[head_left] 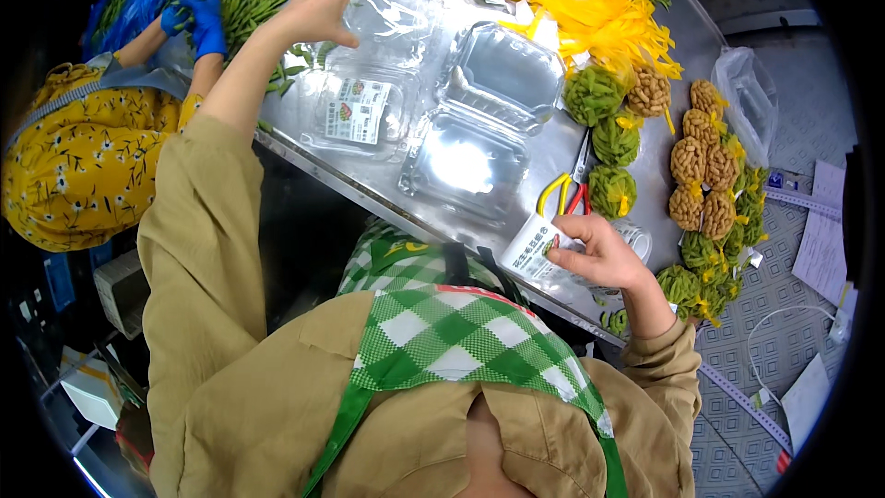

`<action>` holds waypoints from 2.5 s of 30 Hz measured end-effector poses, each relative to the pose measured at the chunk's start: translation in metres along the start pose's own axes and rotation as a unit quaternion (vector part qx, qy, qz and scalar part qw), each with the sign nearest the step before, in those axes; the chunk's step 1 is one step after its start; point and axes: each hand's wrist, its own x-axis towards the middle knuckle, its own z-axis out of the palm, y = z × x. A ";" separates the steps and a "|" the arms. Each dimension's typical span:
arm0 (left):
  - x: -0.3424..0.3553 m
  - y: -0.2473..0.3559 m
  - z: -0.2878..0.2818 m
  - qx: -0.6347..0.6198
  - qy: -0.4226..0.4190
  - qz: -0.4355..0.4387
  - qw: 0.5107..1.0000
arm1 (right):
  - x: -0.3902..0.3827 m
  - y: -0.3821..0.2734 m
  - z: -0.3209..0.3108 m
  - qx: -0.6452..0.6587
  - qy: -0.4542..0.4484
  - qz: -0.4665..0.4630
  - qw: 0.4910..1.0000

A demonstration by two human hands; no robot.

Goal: The person peels stickers from a roll and applies them to plastic food containers at a stainless steel workstation.

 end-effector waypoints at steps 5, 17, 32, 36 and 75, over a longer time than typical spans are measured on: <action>0.020 -0.008 0.024 0.032 -0.041 -0.013 0.999 | 0.002 -0.007 0.007 0.003 -0.008 0.001 1.000; 0.037 0.014 0.040 0.060 0.138 -0.019 0.988 | 0.022 -0.007 0.006 -0.079 0.083 -0.054 0.992; -0.076 0.271 0.025 -0.703 -0.099 -0.267 0.652 | 0.058 -0.002 0.028 -0.007 0.199 -0.088 0.976; -0.087 0.275 0.029 -0.648 0.014 -0.249 0.720 | 0.062 0.014 0.033 -0.060 0.208 -0.123 0.968; -0.099 0.244 0.078 -0.296 0.042 -0.055 0.953 | 0.154 0.034 0.005 -0.339 0.105 0.099 0.930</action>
